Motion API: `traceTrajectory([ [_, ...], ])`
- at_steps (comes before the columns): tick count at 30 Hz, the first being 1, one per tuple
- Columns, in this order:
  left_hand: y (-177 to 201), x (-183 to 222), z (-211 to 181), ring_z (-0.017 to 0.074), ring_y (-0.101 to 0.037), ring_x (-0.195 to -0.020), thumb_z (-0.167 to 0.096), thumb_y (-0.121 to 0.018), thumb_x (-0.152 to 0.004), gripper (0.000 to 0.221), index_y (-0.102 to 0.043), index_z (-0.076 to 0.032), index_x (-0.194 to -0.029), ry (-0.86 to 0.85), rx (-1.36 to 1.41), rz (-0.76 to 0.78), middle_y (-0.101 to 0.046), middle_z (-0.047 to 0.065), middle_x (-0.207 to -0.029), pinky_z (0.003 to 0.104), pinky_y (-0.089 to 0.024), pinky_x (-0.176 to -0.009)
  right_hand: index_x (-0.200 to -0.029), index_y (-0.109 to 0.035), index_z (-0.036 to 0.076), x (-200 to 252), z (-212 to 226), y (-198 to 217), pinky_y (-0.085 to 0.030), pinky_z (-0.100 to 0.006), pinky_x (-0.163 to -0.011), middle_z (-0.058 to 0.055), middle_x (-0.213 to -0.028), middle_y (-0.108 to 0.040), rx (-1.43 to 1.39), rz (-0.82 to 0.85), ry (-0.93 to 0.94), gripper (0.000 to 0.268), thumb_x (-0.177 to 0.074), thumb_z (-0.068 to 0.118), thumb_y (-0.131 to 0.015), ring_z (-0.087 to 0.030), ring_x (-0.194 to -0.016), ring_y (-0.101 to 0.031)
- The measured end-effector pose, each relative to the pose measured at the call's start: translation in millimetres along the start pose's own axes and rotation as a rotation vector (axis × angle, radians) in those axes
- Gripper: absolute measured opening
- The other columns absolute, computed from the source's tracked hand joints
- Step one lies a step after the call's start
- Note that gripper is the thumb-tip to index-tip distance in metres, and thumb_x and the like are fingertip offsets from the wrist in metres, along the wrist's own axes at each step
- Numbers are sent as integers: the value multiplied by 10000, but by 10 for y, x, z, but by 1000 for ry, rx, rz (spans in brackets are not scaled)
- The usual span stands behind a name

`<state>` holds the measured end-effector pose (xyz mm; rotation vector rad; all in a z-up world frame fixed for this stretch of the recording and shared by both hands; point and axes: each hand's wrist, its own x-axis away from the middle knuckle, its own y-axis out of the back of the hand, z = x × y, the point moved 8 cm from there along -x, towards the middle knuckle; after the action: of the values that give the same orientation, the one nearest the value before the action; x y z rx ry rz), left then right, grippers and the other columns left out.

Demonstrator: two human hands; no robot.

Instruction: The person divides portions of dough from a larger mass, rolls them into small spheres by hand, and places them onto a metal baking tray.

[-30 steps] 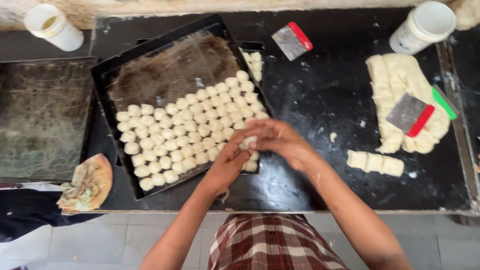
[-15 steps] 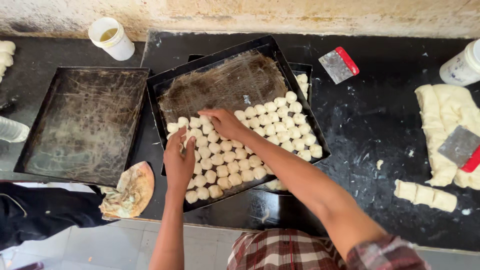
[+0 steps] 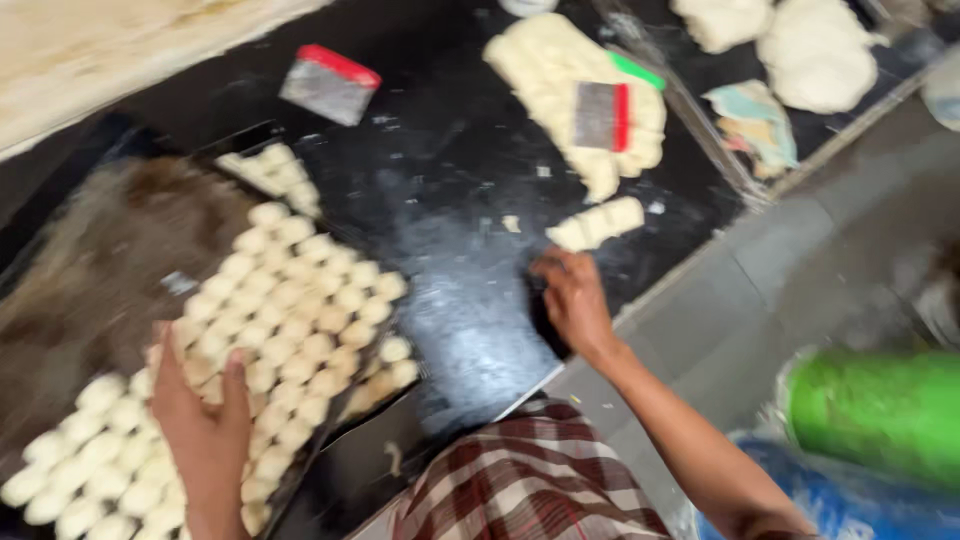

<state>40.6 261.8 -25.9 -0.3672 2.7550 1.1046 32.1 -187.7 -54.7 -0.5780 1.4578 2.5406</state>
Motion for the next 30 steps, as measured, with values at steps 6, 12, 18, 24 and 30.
traceTrajectory([
  [6, -1421, 105, -1670, 322, -574, -1336, -184, -729, -952, 413, -658, -45, -1335, -315, 217, 456, -646, 171, -1393, 413, -442, -1105, -1257, -726, 103, -591, -751, -67, -558, -393, -938, -135, -1170, -731, -243, 183, -157, 345, -952, -41, -651, -304, -1078, -682],
  [12, -2087, 23, -2093, 299, -673, -1215, -46, -628, -987, 452, -589, 10, -1433, -125, 548, 461, -669, 191, -1380, 366, -572, -956, -1100, -780, 144, -838, 259, 360, -596, -361, -814, -87, -1096, -730, -435, 202, 133, 180, -929, 88, -790, -243, -982, -733],
  [18, -2279, 190, -1993, 254, -710, -1100, -24, -546, -988, 407, -573, 19, -1392, 722, 1238, 625, -688, 171, -1254, 372, -603, -908, -1167, -735, 38, -767, 473, 699, -548, -450, -1067, -73, -1165, -746, -379, 42, 651, 336, -832, 22, -755, -328, -1184, -694],
  [24, -2126, 224, -2235, 210, -667, -1165, 111, -599, -924, 360, -649, 25, -1270, 140, 865, 432, -611, 105, -1315, 315, -566, -1011, -1263, -654, 79, -976, -277, -4, -571, -304, -910, -56, -1075, -679, -1235, 614, -413, 469, -817, -8, -774, -127, -1004, -671],
  [30, -2349, 141, -1760, 204, -684, -1125, 134, -707, -881, 168, -706, 60, -1032, 270, 954, 292, -711, 121, -1270, 321, -557, -985, -971, -670, -44, -388, -227, -9, -578, -362, -834, -137, -994, -726, -1635, 956, -399, 130, -1025, 7, -776, -206, -903, -694],
])
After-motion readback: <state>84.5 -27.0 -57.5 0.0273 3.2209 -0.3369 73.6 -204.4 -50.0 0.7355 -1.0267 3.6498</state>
